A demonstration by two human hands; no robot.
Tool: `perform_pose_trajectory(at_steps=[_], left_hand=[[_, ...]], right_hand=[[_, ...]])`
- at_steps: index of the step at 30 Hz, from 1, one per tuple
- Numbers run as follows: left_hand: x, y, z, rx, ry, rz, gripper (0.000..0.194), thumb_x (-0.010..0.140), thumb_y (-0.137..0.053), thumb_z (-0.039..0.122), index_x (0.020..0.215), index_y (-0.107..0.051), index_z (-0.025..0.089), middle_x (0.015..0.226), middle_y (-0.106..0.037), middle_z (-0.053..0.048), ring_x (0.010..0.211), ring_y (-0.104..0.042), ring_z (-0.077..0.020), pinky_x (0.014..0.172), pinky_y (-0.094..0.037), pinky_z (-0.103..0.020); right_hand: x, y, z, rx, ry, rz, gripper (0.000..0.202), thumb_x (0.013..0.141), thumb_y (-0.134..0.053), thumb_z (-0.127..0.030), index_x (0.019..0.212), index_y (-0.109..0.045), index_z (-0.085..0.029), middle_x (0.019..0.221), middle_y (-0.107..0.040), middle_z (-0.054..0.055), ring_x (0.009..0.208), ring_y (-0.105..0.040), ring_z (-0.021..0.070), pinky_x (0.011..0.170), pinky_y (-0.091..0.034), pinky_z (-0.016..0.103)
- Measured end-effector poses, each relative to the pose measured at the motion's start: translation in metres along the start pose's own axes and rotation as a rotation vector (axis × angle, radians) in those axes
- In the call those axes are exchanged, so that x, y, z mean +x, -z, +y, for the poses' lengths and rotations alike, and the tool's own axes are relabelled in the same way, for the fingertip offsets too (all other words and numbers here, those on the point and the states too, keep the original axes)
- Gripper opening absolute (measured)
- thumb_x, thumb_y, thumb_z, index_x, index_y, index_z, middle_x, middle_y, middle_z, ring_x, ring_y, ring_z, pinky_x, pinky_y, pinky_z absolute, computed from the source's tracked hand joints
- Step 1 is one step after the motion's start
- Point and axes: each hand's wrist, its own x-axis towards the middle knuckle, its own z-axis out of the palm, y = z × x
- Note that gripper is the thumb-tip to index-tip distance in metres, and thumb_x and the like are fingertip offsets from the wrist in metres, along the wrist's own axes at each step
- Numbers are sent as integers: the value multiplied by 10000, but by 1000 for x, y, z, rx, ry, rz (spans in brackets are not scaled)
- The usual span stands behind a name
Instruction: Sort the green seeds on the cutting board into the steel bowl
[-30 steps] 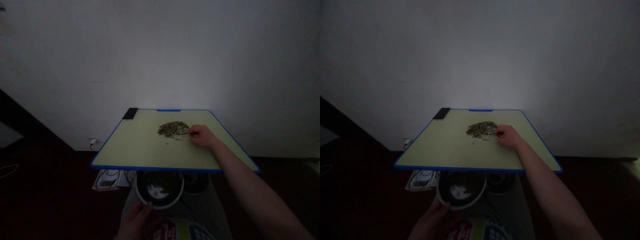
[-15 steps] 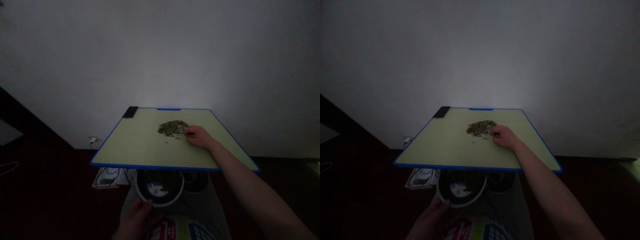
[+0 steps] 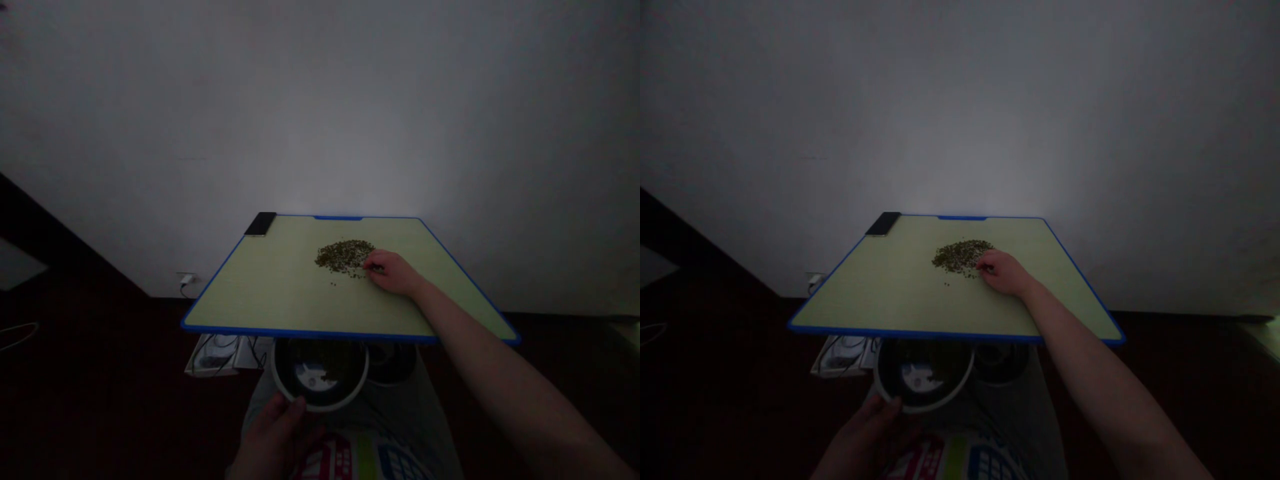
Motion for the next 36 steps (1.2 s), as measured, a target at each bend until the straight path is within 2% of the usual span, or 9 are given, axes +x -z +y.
perform_pose_trajectory(at_steps=[4, 9, 13, 19, 22, 29, 36], left_hand=[[4, 4, -4, 0, -12, 15, 435, 652, -817, 283, 1040, -648, 181, 1094, -773, -138, 1071, -688, -359, 933, -531, -491], [3, 4, -4, 44, -11, 22, 365, 672, -800, 290, 991, -666, 176, 1107, -766, -149, 1109, -666, -377, 903, -541, -485], [2, 3, -4, 41, -13, 78, 388, 640, -814, 302, 983, -676, 185, 1114, -764, -140, 1114, -664, -373, 916, -534, -476], [4, 5, -6, 31, -14, 65, 406, 621, -829, 317, 979, -680, 197, 998, -791, -105, 1056, -694, -349, 947, -510, -485], [7, 7, -7, 14, -7, 43, 407, 626, -831, 313, 984, -680, 191, 1004, -791, -107, 1051, -694, -350, 917, -523, -482], [7, 8, -9, 41, -13, 79, 436, 617, -826, 345, 1002, -689, 194, 1081, -777, -125, 1073, -681, -366, 880, -541, -464], [6, 5, -8, 21, -16, 63, 424, 614, -823, 318, 993, -686, 184, 1077, -769, -141, 1092, -671, -378, 896, -535, -491]], right_hand=[[1, -1, -1, 21, 14, 1, 128, 756, -576, -117, 799, -664, -200, 792, -639, 40, 768, -594, 175, 726, -471, 309], [0, 0, -3, 53, 31, -13, 121, 775, -569, -120, 802, -658, -198, 813, -648, 47, 783, -599, 177, 737, -472, 317], [0, 1, -4, 71, 36, -22, 119, 778, -568, -125, 795, -655, -205, 805, -642, 40, 778, -593, 174, 736, -466, 316], [-1, 2, -7, 80, 11, -46, 108, 763, -583, -129, 791, -662, -196, 763, -624, 26, 713, -573, 152, 678, -454, 282], [0, 1, -9, 96, -2, -56, 113, 765, -587, -137, 809, -674, -194, 760, -625, 24, 678, -563, 140, 640, -445, 267], [4, -5, -17, 112, 11, -77, 114, 777, -598, -148, 823, -689, -199, 764, -630, 23, 682, -562, 140, 636, -438, 266], [2, -1, -12, 82, -37, 65, 98, 785, -604, -160, 834, -673, -207, 764, -634, 21, 689, -563, 144, 647, -437, 274]])
